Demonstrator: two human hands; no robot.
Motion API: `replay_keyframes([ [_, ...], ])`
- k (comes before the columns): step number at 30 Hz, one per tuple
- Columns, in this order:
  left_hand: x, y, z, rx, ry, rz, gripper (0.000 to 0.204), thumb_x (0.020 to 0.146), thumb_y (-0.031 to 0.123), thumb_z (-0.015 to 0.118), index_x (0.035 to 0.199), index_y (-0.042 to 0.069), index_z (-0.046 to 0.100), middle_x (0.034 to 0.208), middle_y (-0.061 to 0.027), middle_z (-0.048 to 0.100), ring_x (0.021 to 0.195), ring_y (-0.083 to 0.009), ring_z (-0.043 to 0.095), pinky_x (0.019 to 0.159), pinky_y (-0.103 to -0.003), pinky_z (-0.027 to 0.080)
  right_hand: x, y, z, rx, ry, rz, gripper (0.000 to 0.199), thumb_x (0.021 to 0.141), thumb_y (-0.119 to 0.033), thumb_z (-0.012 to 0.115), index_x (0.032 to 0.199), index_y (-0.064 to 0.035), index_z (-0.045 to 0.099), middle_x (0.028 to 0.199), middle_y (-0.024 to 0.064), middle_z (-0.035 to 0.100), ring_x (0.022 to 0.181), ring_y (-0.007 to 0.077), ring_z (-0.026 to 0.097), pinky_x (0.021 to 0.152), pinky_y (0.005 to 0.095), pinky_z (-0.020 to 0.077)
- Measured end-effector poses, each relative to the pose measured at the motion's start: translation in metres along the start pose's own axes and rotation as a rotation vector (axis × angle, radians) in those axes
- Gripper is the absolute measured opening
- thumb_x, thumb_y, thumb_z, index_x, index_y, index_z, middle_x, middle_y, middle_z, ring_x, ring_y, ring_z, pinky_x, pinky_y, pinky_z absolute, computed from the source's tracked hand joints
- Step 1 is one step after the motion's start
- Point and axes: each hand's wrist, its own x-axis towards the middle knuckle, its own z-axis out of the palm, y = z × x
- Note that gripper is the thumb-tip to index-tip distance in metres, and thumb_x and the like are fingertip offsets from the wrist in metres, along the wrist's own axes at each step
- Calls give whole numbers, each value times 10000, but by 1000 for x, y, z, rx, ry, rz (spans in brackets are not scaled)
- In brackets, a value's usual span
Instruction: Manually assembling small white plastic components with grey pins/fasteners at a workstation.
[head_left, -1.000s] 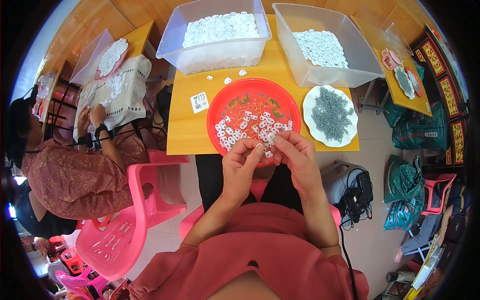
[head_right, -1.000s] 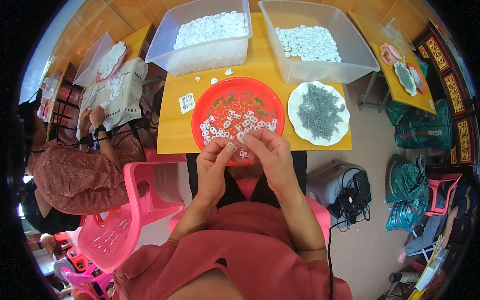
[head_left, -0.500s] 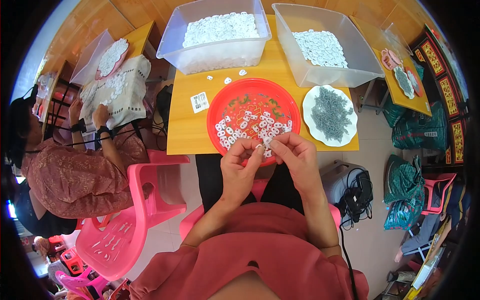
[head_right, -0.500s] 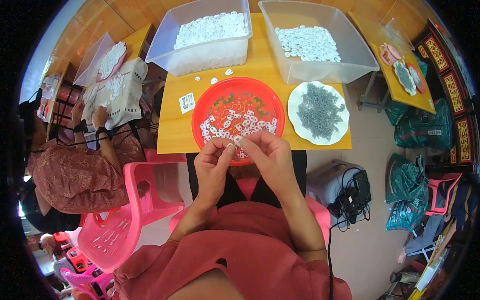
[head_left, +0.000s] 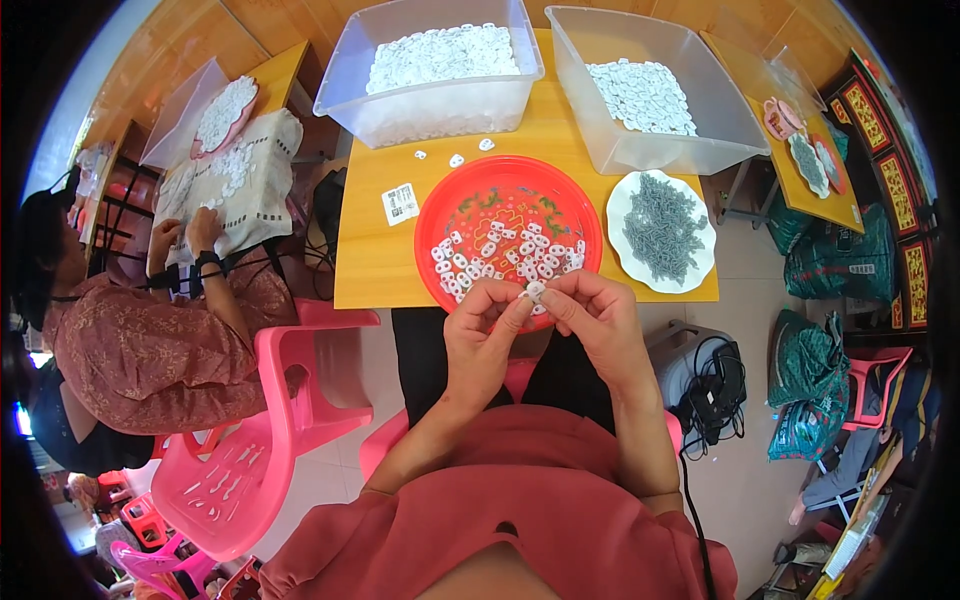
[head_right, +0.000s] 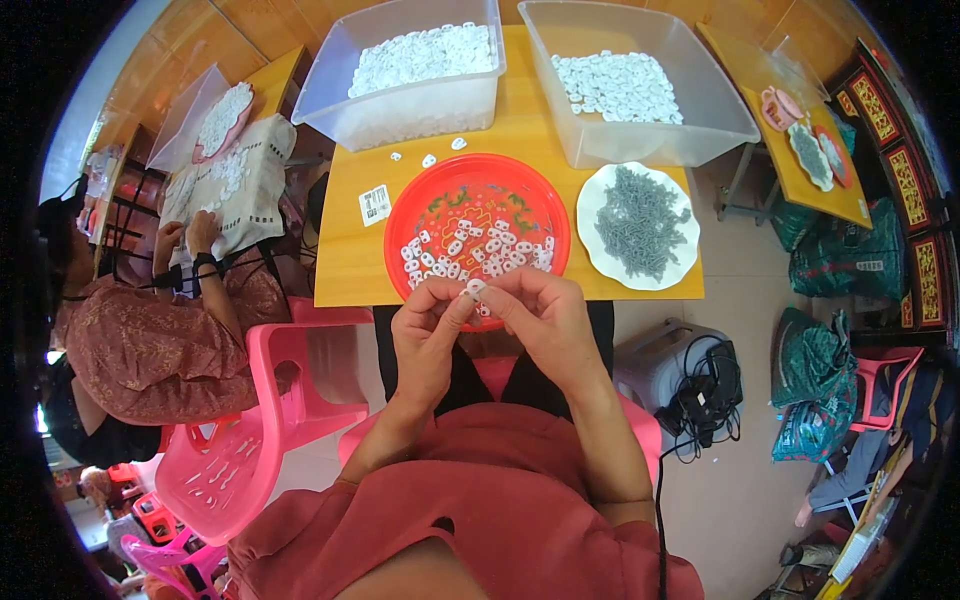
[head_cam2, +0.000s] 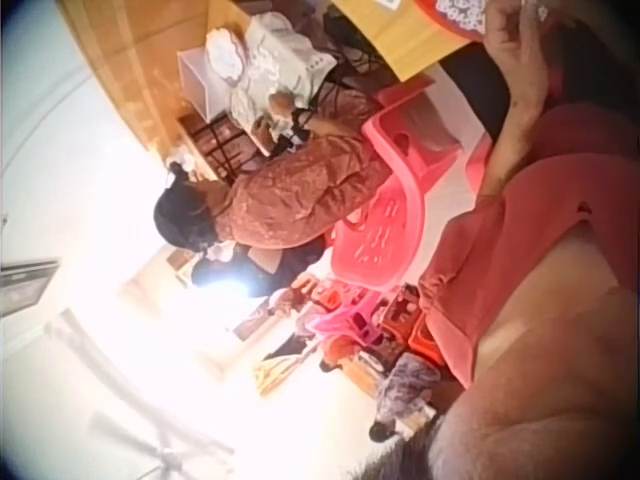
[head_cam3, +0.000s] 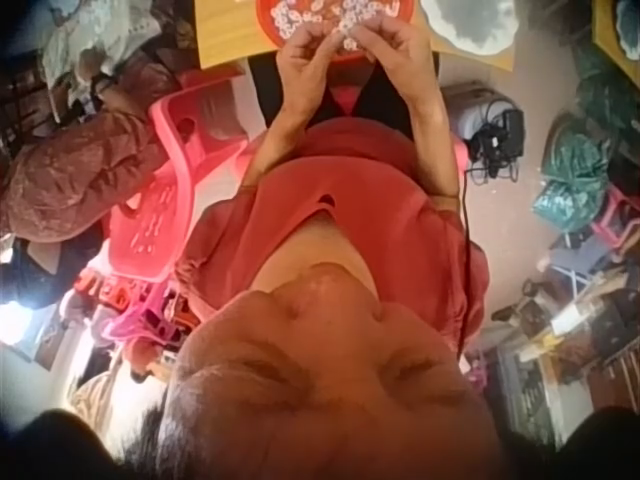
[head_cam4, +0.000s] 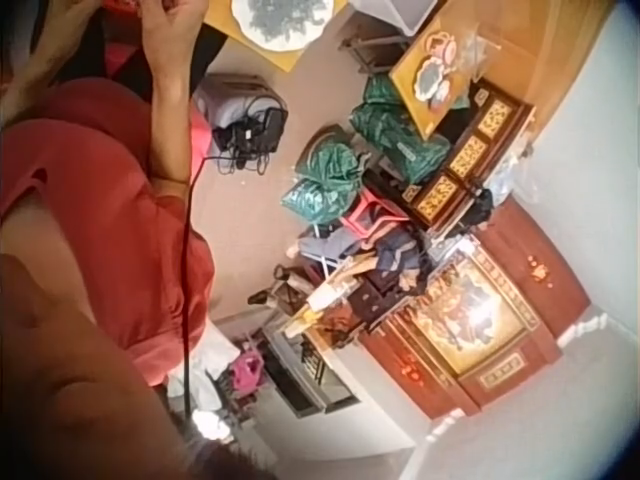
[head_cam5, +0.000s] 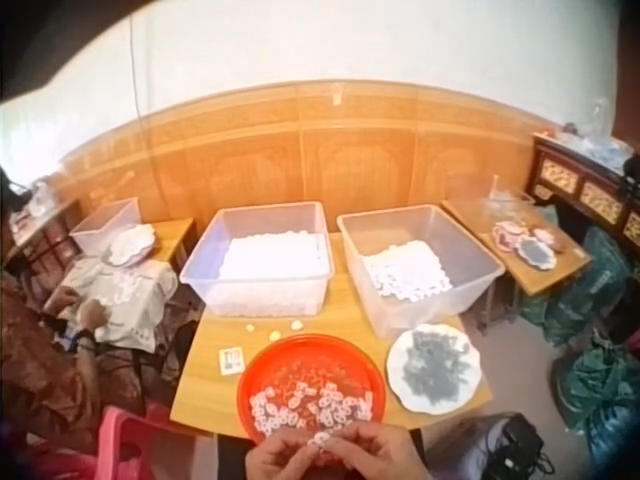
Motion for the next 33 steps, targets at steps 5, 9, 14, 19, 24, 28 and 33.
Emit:
replay_keyframes([
  [5,2,-6,-4,25,-23,-14,82,1023,59,688,1066,-3,656,976,-28,696,862,-80,669,807,-221,555,2,-8,5,-38,26,-13,107,990,-103,734,998,4,727,818,-25,659,692,27,537,615,187,416],
  [9,10,-2,-6,-61,-87,-90,136,1018,44,688,1145,-4,671,1043,-25,691,926,-83,665,843,-220,542,0,-5,-1,-27,12,-19,112,992,-107,733,1002,4,731,826,-30,664,694,23,535,611,192,413],
  [14,27,-8,-19,32,-407,-11,401,979,257,743,1299,19,700,1282,-93,614,1226,-197,576,1063,-355,457,-1,-14,0,79,-126,49,160,1016,-106,700,1099,24,741,899,-10,706,812,39,634,701,200,517],
  [19,29,-18,-25,-100,-461,-61,466,955,382,757,1252,25,728,1319,-108,593,1245,-230,563,1072,-396,449,0,1,-10,156,-106,98,168,992,-147,738,1053,10,745,844,-11,687,696,45,571,637,201,457],
  [24,27,-22,-25,-81,-420,-24,433,947,345,769,1232,21,739,1301,-111,606,1238,-229,570,1071,-397,456,0,2,-9,173,-120,105,172,1000,-154,728,1063,5,747,811,-1,677,683,51,573,632,204,458],
  [28,25,-22,-19,-83,-362,82,276,982,110,711,1241,22,742,1299,-94,624,1224,-221,589,1065,-366,473,-1,3,-7,224,-105,133,170,1009,-164,717,1043,0,745,796,4,673,668,54,564,606,200,434],
  [33,19,-20,-13,-187,-275,26,260,996,79,688,1244,19,736,1281,-99,631,1190,-209,609,1044,-349,487,-2,1,1,264,-95,101,180,1027,-177,691,1020,-5,743,781,4,661,650,56,553,582,199,409],
])
